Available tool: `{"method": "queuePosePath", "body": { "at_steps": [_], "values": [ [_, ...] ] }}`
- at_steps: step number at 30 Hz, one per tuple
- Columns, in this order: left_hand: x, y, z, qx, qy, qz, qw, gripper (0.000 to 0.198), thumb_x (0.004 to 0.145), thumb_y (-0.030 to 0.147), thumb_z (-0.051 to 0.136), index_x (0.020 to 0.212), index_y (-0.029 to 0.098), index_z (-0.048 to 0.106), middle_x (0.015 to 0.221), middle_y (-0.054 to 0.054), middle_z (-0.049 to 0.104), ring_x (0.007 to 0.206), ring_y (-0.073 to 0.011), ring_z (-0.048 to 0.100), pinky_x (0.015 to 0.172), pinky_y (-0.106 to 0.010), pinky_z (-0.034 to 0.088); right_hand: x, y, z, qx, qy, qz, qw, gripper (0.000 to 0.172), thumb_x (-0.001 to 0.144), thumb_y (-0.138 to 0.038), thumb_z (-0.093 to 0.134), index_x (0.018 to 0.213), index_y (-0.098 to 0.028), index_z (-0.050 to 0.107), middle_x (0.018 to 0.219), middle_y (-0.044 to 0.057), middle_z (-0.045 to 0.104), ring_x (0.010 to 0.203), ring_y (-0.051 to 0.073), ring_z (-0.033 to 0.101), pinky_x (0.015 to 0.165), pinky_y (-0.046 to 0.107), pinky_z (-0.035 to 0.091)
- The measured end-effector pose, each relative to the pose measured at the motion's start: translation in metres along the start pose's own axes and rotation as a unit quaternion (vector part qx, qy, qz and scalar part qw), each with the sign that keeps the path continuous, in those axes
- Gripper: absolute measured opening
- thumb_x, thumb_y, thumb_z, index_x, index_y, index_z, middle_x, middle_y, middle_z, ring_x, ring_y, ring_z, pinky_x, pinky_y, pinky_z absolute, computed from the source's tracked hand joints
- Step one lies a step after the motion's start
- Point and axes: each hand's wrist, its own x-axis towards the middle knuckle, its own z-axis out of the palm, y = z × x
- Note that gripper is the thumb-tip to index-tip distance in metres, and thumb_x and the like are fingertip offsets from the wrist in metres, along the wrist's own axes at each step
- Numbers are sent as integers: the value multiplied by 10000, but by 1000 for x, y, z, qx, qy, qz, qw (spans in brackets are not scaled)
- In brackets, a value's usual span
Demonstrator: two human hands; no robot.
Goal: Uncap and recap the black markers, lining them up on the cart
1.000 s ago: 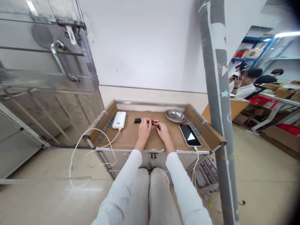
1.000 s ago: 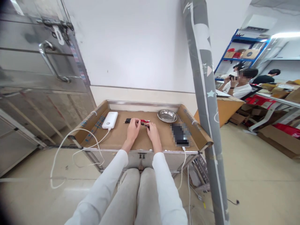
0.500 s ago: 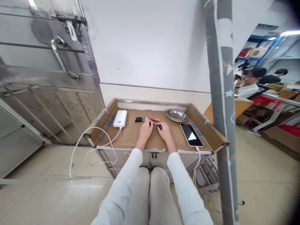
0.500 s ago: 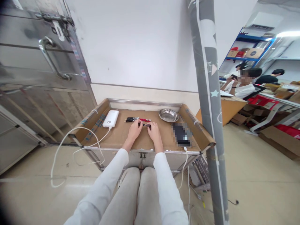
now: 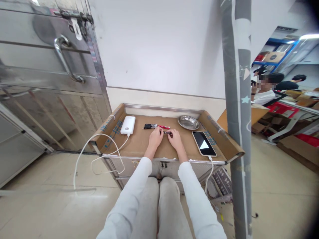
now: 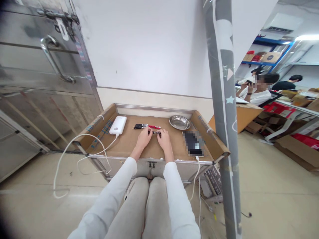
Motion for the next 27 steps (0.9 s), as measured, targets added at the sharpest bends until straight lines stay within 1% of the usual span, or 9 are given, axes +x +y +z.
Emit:
{"method": "queuePosePath", "body": {
  "at_steps": [8, 14, 19, 23, 27],
  "values": [
    [1, -3, 2, 9, -6, 2, 1000, 126, 918, 214, 425, 949, 180, 542, 958, -82, 660, 892, -183, 635, 807, -293, 466, 0, -2, -2, 3, -6, 10, 1000, 213, 809, -148, 456, 931, -192, 624, 928, 82, 612, 880, 229, 527, 847, 380, 434],
    [1, -6, 6, 12, -2, 14, 1000, 125, 915, 203, 429, 940, 176, 549, 947, -87, 665, 868, -186, 639, 797, -296, 463, -1, -1, -2, 9, -4, 6, 1000, 224, 807, -140, 443, 935, -190, 621, 945, 91, 611, 915, 237, 525, 862, 392, 433],
    [-1, -3, 5, 18, -20, 26, 999, 111, 906, 189, 441, 902, 185, 552, 899, -72, 672, 829, -177, 643, 777, -288, 461, -2, 1, -3, 5, -2, 4, 1000, 242, 794, -119, 434, 922, -195, 624, 928, 86, 606, 888, 233, 522, 856, 393, 432],
    [-1, -2, 4, 15, -38, 33, 999, 107, 901, 177, 446, 889, 188, 553, 914, -78, 676, 839, -184, 644, 777, -290, 455, -1, 4, -2, 3, -3, 11, 1000, 262, 777, -101, 430, 919, -194, 630, 914, 82, 592, 892, 234, 519, 861, 388, 431],
    [0, -1, 4, 15, -42, 34, 998, 114, 903, 177, 441, 905, 191, 554, 928, -77, 676, 847, -185, 643, 777, -288, 453, 0, 6, 0, 2, -16, 21, 1000, 280, 773, -100, 430, 946, -180, 635, 924, 88, 573, 886, 232, 521, 854, 383, 438]
  ]
}}
